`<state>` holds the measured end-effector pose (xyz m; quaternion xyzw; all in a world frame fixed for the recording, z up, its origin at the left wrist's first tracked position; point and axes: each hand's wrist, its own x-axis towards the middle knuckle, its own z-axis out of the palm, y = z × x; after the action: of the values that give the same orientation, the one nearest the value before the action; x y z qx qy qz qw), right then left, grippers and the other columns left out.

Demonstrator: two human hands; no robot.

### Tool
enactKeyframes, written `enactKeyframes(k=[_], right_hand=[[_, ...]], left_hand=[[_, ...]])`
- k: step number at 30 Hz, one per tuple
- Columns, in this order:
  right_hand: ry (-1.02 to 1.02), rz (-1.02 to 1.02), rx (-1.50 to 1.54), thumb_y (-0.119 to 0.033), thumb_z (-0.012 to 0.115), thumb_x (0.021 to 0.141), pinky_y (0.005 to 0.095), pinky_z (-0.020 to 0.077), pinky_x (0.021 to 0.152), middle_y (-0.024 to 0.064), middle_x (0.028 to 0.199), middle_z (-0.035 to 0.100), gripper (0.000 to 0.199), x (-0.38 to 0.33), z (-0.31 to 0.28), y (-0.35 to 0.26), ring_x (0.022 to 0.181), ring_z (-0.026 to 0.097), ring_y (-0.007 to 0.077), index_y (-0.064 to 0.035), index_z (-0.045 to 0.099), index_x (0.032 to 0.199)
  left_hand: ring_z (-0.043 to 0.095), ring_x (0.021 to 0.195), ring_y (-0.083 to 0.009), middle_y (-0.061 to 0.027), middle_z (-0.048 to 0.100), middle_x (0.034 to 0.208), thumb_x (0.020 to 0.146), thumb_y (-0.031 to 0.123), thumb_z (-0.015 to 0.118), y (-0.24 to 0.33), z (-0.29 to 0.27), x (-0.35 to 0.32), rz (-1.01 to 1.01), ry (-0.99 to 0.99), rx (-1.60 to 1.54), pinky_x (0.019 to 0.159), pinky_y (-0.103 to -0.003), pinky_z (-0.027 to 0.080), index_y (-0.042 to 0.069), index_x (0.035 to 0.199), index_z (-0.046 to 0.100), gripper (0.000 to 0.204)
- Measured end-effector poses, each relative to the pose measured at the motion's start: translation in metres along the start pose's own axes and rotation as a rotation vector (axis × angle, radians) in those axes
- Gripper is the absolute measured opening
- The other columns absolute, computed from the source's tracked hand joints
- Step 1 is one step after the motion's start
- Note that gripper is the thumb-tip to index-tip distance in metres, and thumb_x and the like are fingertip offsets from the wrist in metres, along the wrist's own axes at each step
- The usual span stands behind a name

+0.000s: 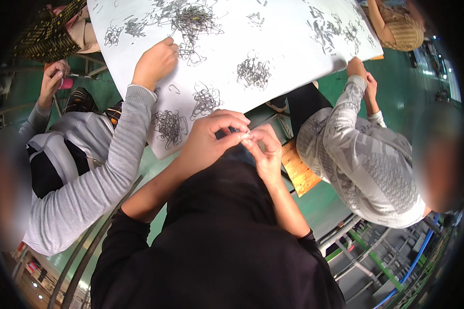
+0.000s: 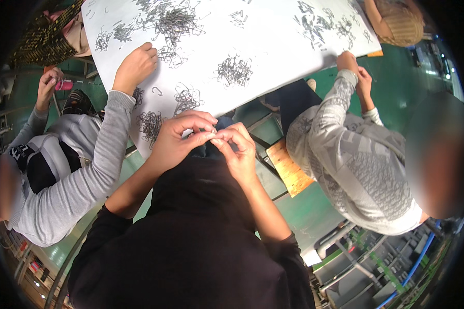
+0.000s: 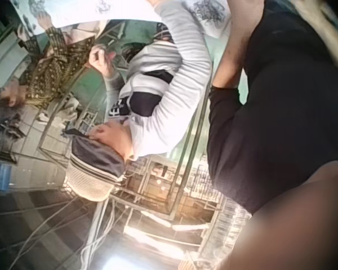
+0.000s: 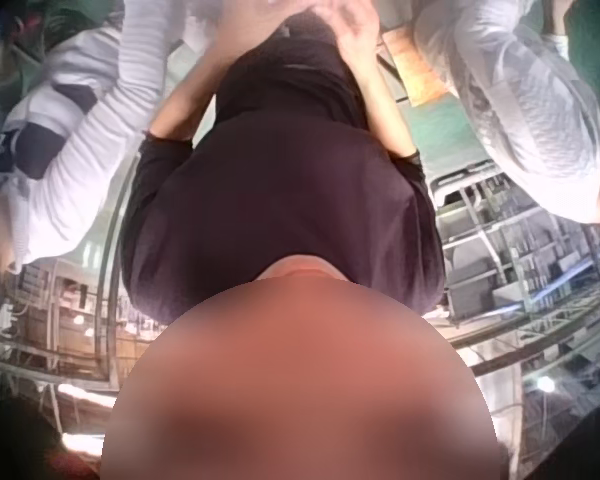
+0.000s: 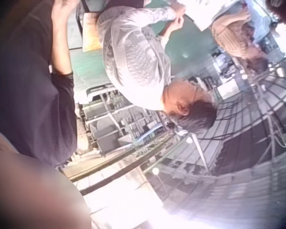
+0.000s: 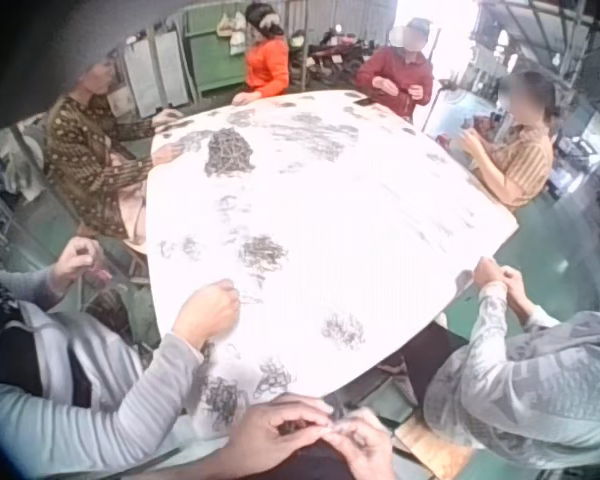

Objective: The person repeatedly picks up small metal paperclips from a large white sheet and links them together by hand. They occasionally place linked clips onto a nearby metal rack. The task is performed alongside other workers at the same table.

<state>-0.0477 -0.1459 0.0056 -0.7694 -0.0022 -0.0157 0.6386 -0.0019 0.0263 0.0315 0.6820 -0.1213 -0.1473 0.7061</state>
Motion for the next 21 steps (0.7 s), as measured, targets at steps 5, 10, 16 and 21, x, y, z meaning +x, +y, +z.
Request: enactKeyframes(k=[5, 10, 16, 21], right_hand=[[-0.198, 0.039, -0.159, -0.010, 0.067, 0.085, 0.0271, 0.0452, 0.067, 0.0046, 0.083, 0.058, 0.015, 0.065, -0.026, 0.022, 0.077, 0.055, 0.0123, -0.0038, 0.066, 0.098], [-0.381, -0.248, -0.594, -0.017, 0.064, 0.087, 0.0379, 0.0497, 0.072, 0.0071, 0.091, 0.063, 0.013, 0.187, 0.029, 0.048, 0.084, 0.063, 0.0270, -0.0052, 0.067, 0.092], [-0.623, -0.467, -1.085, -0.009, 0.063, 0.083, 0.0390, 0.0513, 0.076, 0.0081, 0.096, 0.064, 0.011, 0.259, 0.082, 0.065, 0.089, 0.064, 0.0280, -0.0066, 0.065, 0.094], [-0.562, -0.278, -0.837, -0.007, 0.059, 0.086, 0.0351, 0.0505, 0.071, 0.0078, 0.087, 0.064, 0.008, 0.244, 0.061, 0.077, 0.079, 0.063, 0.0206, -0.0035, 0.062, 0.093]], left_hand=[[0.062, 0.087, -0.0149, -0.0070, 0.065, 0.102, 0.080, 0.000, 0.070, -0.008, 0.003, -0.007, 0.138, 0.077, 0.173, 0.075, -0.028, 0.050, 0.004, 0.088, 0.070, 0.009], [0.062, 0.086, -0.0180, -0.0063, 0.067, 0.089, 0.079, 0.002, 0.070, -0.007, 0.011, -0.012, 0.050, 0.141, 0.152, 0.075, -0.029, 0.051, 0.004, 0.086, 0.071, 0.008], [0.062, 0.084, -0.0181, -0.0058, 0.069, 0.088, 0.079, 0.001, 0.069, -0.006, 0.017, -0.016, 0.073, 0.201, 0.182, 0.073, -0.029, 0.050, 0.004, 0.088, 0.070, 0.009], [0.061, 0.081, -0.0179, -0.0050, 0.069, 0.087, 0.079, 0.000, 0.069, -0.012, 0.017, -0.015, 0.096, 0.222, 0.206, 0.071, -0.029, 0.050, 0.004, 0.087, 0.070, 0.009]])
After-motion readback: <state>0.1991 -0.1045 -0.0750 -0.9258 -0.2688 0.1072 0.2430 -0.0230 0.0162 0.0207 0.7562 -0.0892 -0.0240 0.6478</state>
